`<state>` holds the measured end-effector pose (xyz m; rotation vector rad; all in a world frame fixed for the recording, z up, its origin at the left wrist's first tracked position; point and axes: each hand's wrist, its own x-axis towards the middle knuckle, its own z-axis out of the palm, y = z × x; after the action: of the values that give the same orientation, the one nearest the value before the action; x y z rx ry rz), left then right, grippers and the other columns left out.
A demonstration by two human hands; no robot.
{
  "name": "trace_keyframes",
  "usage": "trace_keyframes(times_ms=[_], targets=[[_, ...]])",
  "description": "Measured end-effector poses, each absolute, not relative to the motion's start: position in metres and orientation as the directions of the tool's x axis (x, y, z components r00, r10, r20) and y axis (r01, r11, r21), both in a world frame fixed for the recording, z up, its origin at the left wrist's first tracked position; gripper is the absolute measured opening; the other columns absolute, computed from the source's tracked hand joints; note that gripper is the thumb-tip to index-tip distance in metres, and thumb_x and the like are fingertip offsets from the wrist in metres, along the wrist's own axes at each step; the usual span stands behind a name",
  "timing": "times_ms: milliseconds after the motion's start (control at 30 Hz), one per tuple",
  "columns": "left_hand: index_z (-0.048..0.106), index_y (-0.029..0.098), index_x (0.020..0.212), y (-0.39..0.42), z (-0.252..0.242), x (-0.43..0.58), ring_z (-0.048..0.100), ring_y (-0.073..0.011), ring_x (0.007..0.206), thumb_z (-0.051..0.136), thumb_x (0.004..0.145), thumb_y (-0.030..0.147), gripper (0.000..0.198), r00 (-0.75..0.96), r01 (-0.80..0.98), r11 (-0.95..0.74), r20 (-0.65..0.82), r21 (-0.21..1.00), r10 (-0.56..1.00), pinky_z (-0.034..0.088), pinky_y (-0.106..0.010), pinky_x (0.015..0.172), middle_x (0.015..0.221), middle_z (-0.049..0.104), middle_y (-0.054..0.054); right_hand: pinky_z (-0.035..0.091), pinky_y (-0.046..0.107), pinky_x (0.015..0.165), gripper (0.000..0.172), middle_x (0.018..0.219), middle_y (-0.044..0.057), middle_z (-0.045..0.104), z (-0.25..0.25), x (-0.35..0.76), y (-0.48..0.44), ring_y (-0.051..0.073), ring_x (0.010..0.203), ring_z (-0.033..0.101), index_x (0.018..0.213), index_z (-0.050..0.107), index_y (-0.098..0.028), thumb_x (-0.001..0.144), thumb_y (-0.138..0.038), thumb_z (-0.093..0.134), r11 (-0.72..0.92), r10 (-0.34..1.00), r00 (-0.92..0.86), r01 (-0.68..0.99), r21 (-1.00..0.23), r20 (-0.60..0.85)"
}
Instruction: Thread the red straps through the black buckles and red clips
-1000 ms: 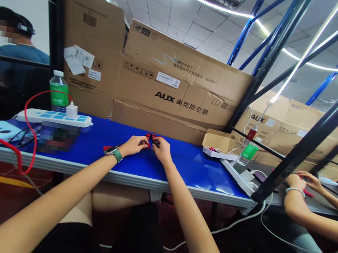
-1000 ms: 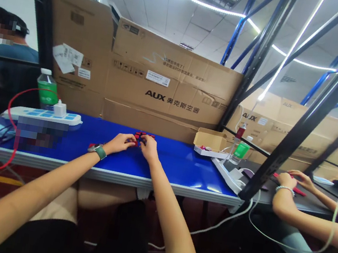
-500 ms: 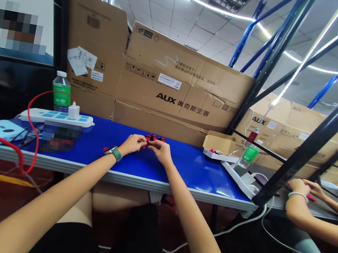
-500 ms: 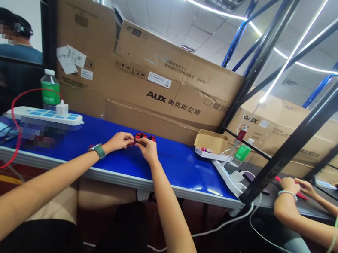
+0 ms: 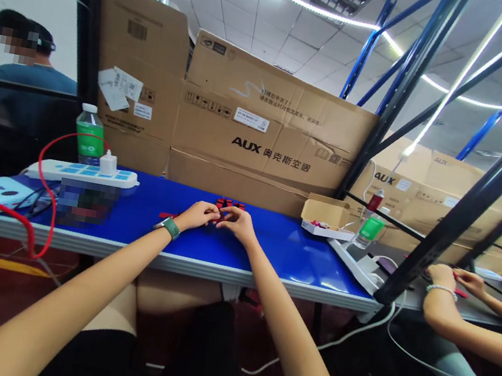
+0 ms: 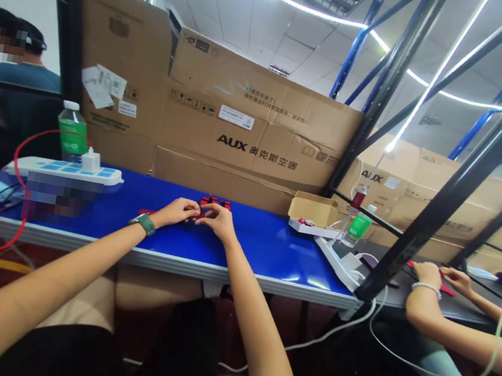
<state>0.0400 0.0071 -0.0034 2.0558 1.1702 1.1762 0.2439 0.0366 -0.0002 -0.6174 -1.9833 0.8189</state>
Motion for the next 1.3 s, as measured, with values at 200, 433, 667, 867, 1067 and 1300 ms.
trace_keyframes(times_ms=[200,433,667,867,1067,1300], targets=[[0.069,0.016,0.076,0.004,-0.003,0.04,0.056,-0.0128,0.05,0.064,0.083,0.054,0.039,0.249,0.471,-0.502,0.437,0.726,0.864,0.042,-0.023,0.05,0.062,0.067,-0.002,0.052,0.025,0.067,0.045,0.072,-0.002,0.069,0.001,0.242,0.036,0.014,0.067,0.064,0.101,0.077,-0.02,0.064,-0.043,0.085,0.686,0.688,-0.498,0.212,-0.696,0.527],[0.063,0.019,0.106,-0.001,0.001,0.042,0.06,-0.0126,0.054,0.067,0.083,0.048,0.038,0.2,0.41,-0.531,0.495,0.742,0.846,0.048,-0.023,0.054,0.074,0.071,0.0,0.062,0.035,0.066,0.052,0.073,0.001,0.068,-0.005,0.238,0.045,0.017,0.065,0.068,0.1,0.07,-0.015,0.068,-0.054,0.077,0.418,0.768,-0.533,-0.001,-0.909,0.354],[0.068,0.019,0.1,0.003,-0.003,0.041,0.069,-0.0203,0.082,0.078,0.074,0.046,0.039,0.295,0.531,-0.639,0.585,0.557,0.755,0.054,-0.03,0.074,0.1,0.074,-0.006,0.057,0.026,0.058,0.052,0.065,-0.008,0.064,-0.008,0.24,0.044,0.013,0.053,0.065,0.111,0.052,-0.021,0.065,-0.032,0.073,0.434,0.811,-0.448,0.031,-0.9,0.376],[0.067,0.022,0.105,0.006,-0.006,0.037,0.069,-0.0258,0.097,0.079,0.071,0.057,0.051,0.294,0.713,-0.554,0.535,0.429,0.792,0.052,-0.034,0.086,0.106,0.074,-0.006,0.053,0.024,0.054,0.033,0.068,-0.01,0.057,-0.006,0.244,0.046,0.012,0.051,0.06,0.105,0.047,-0.025,0.072,-0.023,0.054,0.479,0.874,-0.195,0.205,-0.853,0.444],[0.071,0.027,0.114,0.002,-0.006,0.034,0.062,-0.031,0.116,0.071,0.079,0.055,0.045,0.212,0.881,-0.375,0.468,0.287,0.858,0.046,-0.041,0.099,0.126,0.067,-0.008,0.052,0.035,0.078,0.019,0.088,0.007,0.062,-0.003,0.263,0.055,0.023,0.082,0.063,0.099,0.048,-0.02,0.081,-0.016,0.046,0.473,0.676,0.243,0.582,-0.662,0.696],[0.068,0.028,0.126,0.007,-0.01,0.036,0.062,-0.0302,0.117,0.066,0.085,0.054,0.048,0.3,0.851,-0.458,0.479,0.257,0.825,0.046,-0.039,0.098,0.126,0.068,-0.009,0.05,0.033,0.079,0.02,0.091,0.008,0.062,-0.009,0.26,0.057,0.021,0.08,0.06,0.096,0.056,-0.019,0.08,-0.011,0.049,0.543,0.685,0.006,0.663,-0.515,0.729]])
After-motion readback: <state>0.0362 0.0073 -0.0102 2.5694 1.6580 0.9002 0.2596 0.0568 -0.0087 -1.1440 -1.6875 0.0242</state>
